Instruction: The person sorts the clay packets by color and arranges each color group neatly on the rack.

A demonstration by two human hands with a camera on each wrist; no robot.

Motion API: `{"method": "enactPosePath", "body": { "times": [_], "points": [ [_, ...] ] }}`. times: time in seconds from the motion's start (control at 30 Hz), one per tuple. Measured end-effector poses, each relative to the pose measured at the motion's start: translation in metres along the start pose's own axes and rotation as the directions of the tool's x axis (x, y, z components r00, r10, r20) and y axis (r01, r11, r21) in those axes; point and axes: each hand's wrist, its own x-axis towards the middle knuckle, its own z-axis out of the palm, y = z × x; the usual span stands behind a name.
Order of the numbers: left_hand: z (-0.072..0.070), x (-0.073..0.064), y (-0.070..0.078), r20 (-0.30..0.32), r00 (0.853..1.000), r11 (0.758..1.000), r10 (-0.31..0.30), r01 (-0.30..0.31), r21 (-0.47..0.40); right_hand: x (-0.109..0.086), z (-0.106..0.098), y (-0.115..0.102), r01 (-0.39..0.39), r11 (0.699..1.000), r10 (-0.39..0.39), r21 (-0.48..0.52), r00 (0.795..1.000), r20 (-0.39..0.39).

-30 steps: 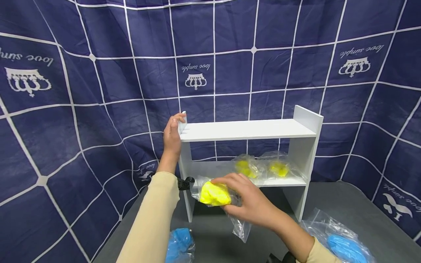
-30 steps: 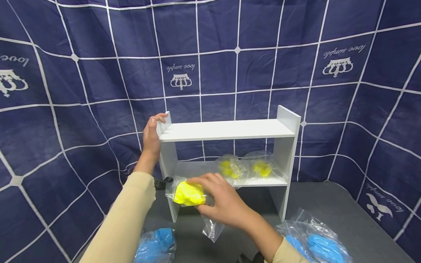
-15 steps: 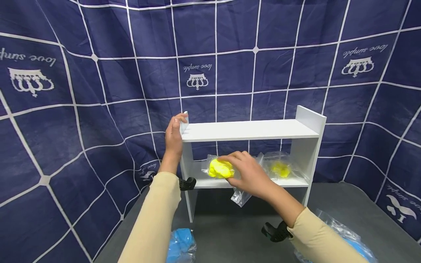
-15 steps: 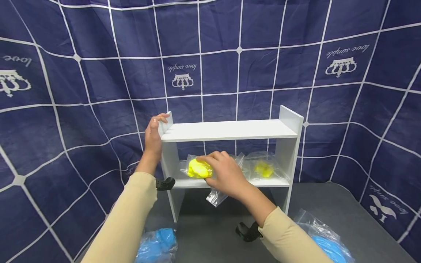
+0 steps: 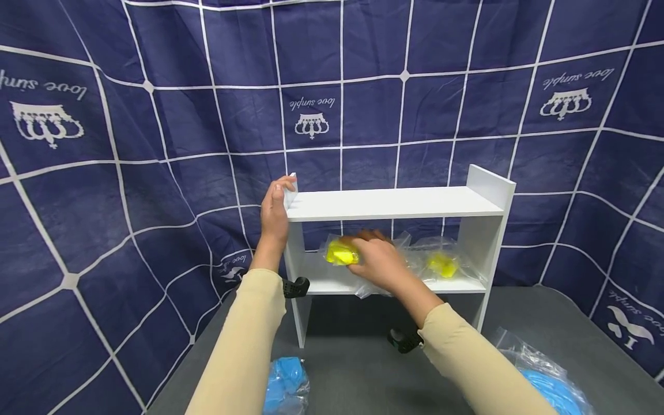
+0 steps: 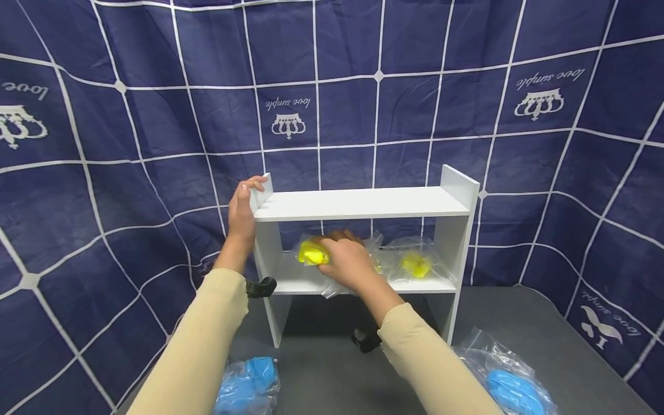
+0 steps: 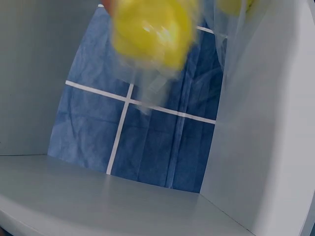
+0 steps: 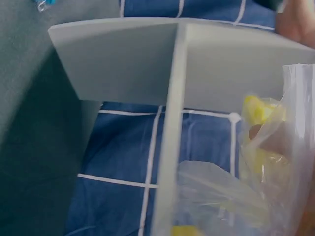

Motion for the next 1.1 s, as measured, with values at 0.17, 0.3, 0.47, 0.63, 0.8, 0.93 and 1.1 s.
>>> {"method": "enactPosePath", "body": {
  "times": [0.17,0.3,0.47,0.63,0.8,0.93,1.1],
  "points": [
    [0.002,0.0,-0.001,0.002,1.0,1.0,-0.022,0.022,0.0,0.001,0.014,0.001,-0.051,0.998,0.052,-0.028,0.998,0.025],
    [0.003,0.0,-0.001,-0.004,0.999,0.999,-0.038,0.038,-0.005,-0.002,0.026,0.003,-0.096,0.995,0.097,-0.028,0.995,0.04],
    [0.006,-0.001,0.001,-0.009,0.998,0.999,-0.054,0.054,0.0,-0.01,0.04,0.003,-0.131,0.991,0.132,-0.019,0.986,0.106],
    [0.008,-0.001,0.001,-0.011,0.998,0.998,-0.058,0.058,-0.006,-0.016,0.047,0.004,-0.168,0.986,0.166,0.003,0.975,0.145],
    [0.006,-0.001,0.0,0.001,0.999,0.999,-0.035,0.035,-0.019,-0.019,0.049,0.003,-0.165,0.986,0.161,0.024,0.979,0.126],
    [0.002,-0.001,-0.001,-0.005,1.0,1.0,-0.017,0.017,-0.022,-0.019,0.054,0.002,-0.136,0.991,0.135,0.002,0.987,0.091],
    [0.0,-0.001,-0.001,-0.003,1.0,1.0,-0.019,0.019,-0.014,-0.021,0.059,0.001,-0.118,0.993,0.118,0.003,0.993,-0.017]
  ]
}}
